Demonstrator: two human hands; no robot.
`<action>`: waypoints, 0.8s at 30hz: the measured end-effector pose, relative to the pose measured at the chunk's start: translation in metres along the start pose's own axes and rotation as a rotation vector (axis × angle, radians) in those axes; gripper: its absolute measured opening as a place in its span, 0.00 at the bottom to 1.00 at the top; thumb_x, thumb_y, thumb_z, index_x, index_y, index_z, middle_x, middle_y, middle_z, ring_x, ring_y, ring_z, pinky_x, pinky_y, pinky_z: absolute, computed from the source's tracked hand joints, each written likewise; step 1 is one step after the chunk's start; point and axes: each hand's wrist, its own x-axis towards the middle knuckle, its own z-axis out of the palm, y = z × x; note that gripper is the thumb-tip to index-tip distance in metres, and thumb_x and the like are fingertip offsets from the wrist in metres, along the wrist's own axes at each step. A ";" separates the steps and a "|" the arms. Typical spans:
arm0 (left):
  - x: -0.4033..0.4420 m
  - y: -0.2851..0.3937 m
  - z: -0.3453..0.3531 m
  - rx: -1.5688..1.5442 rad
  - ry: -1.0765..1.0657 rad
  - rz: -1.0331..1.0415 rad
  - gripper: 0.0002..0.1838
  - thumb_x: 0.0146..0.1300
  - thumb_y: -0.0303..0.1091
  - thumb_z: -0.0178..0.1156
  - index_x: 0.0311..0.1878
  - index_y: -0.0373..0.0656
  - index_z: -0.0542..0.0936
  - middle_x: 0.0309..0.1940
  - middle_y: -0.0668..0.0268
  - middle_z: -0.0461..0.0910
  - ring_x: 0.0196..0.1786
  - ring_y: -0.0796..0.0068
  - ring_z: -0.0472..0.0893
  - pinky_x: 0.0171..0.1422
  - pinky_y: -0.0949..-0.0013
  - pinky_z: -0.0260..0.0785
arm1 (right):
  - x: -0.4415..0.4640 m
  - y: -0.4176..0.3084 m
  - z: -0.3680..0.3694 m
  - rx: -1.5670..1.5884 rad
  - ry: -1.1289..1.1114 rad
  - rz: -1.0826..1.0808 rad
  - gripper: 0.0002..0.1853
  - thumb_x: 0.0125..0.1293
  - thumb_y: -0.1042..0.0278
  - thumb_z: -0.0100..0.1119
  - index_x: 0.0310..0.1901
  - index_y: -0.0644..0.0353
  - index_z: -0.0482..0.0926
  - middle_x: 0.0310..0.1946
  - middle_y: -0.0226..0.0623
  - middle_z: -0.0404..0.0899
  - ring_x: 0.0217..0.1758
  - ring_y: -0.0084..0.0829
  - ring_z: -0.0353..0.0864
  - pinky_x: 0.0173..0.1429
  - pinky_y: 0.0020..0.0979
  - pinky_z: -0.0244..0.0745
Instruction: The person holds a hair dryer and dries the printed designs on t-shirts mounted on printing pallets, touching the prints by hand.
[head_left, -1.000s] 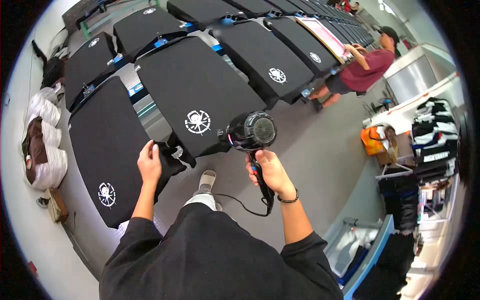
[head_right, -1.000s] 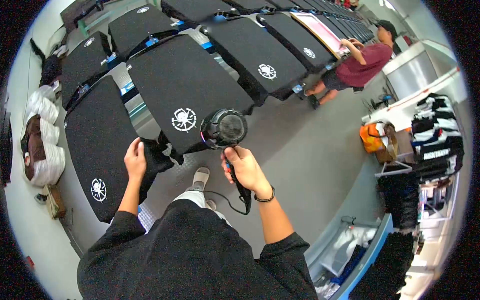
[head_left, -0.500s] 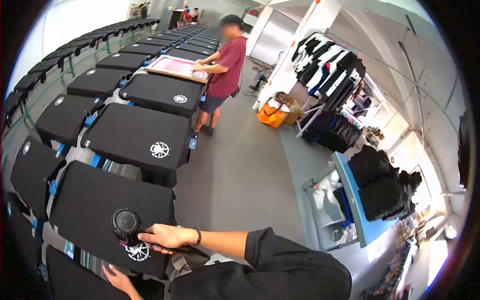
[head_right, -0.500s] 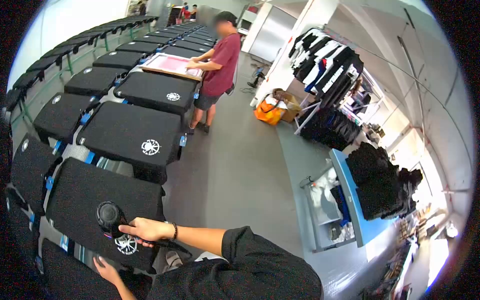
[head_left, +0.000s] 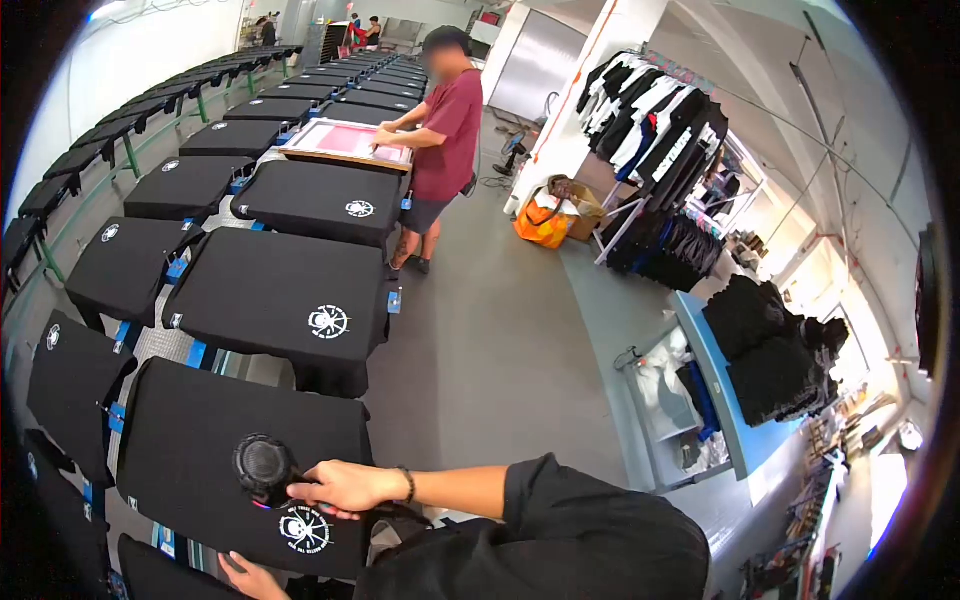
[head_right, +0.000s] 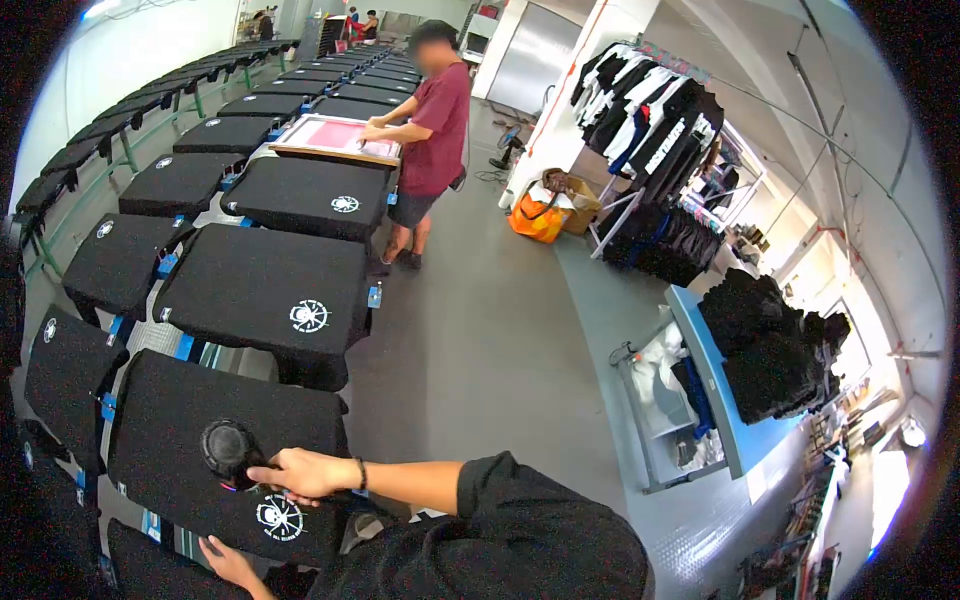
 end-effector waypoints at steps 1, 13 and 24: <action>-0.003 0.001 0.001 -0.033 0.016 0.045 0.29 0.76 0.48 0.51 0.67 0.32 0.72 0.63 0.44 0.76 0.63 0.45 0.76 0.67 0.56 0.68 | -0.012 -0.012 -0.003 -0.166 0.022 0.090 0.31 0.75 0.42 0.52 0.51 0.71 0.77 0.17 0.30 0.70 0.15 0.21 0.72 0.21 0.28 0.70; -0.043 0.061 -0.023 -0.064 0.096 -0.037 0.24 0.73 0.44 0.57 0.64 0.39 0.76 0.63 0.52 0.77 0.66 0.54 0.75 0.72 0.59 0.64 | -0.054 0.024 -0.024 0.145 -0.091 0.151 0.37 0.69 0.28 0.49 0.46 0.65 0.72 0.25 0.33 0.74 0.19 0.22 0.70 0.23 0.26 0.67; -0.057 0.052 -0.025 -0.158 0.122 -0.059 0.24 0.72 0.43 0.58 0.63 0.36 0.77 0.64 0.51 0.76 0.68 0.54 0.74 0.73 0.58 0.63 | 0.004 0.013 0.019 0.108 -0.166 0.203 0.40 0.66 0.23 0.47 0.45 0.63 0.71 0.24 0.32 0.72 0.19 0.21 0.69 0.23 0.25 0.65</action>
